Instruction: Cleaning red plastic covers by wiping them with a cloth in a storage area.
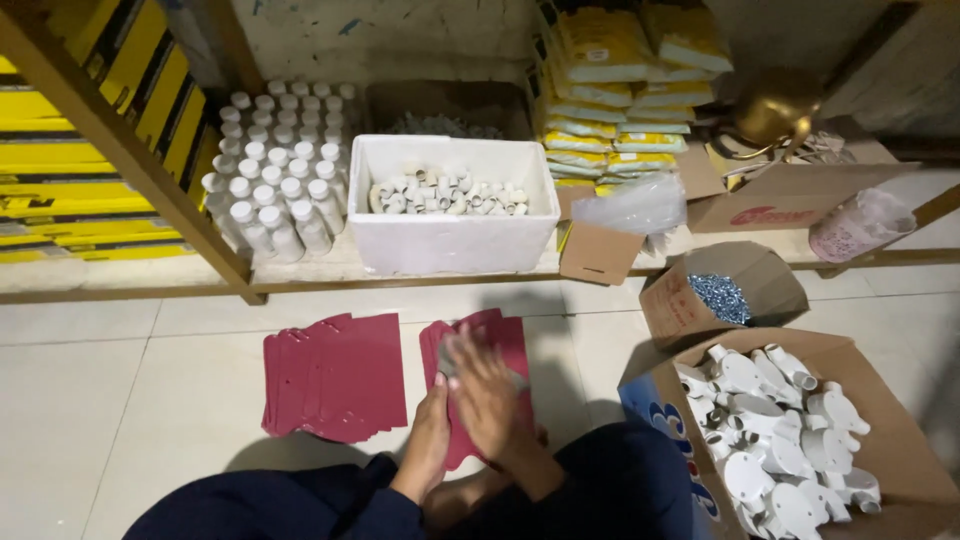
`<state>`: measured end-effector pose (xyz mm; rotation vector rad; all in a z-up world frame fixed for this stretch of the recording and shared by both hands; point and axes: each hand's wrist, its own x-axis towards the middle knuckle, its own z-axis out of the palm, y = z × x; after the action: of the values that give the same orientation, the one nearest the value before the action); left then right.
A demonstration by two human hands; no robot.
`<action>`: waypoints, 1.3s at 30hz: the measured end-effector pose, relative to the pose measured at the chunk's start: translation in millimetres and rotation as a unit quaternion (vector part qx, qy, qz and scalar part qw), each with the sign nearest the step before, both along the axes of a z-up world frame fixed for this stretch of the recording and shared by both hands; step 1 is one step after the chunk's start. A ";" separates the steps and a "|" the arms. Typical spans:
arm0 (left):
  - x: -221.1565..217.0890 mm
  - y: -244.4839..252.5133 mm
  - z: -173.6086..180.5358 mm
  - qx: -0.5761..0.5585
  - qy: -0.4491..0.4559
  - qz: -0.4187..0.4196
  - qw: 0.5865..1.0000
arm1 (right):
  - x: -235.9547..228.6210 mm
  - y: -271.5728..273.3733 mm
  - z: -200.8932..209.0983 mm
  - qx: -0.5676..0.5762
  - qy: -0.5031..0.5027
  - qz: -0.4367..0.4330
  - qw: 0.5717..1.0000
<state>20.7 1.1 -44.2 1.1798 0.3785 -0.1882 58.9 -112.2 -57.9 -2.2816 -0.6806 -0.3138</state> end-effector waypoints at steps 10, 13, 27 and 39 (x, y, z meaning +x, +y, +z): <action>6.3 16.1 5.7 0.024 0.075 -0.017 0.997 | 47.7 -67.0 -56.1 0.307 0.393 -0.286 0.818; 26.6 40.5 -64.1 0.248 -0.035 0.059 0.966 | 51.2 -82.7 -73.0 0.388 0.401 -0.310 0.770; 47.0 97.6 -143.9 0.744 0.223 -0.203 0.596 | 38.4 -56.6 -3.1 0.282 0.482 -0.405 0.724; 49.3 134.0 -142.0 0.750 0.286 -0.161 0.574 | 35.5 -49.7 -9.9 0.252 0.488 -0.399 0.735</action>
<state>70.0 135.0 -186.2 2.9421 0.9850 -0.6541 94.4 -161.9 -67.8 -1.7001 0.8595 0.3088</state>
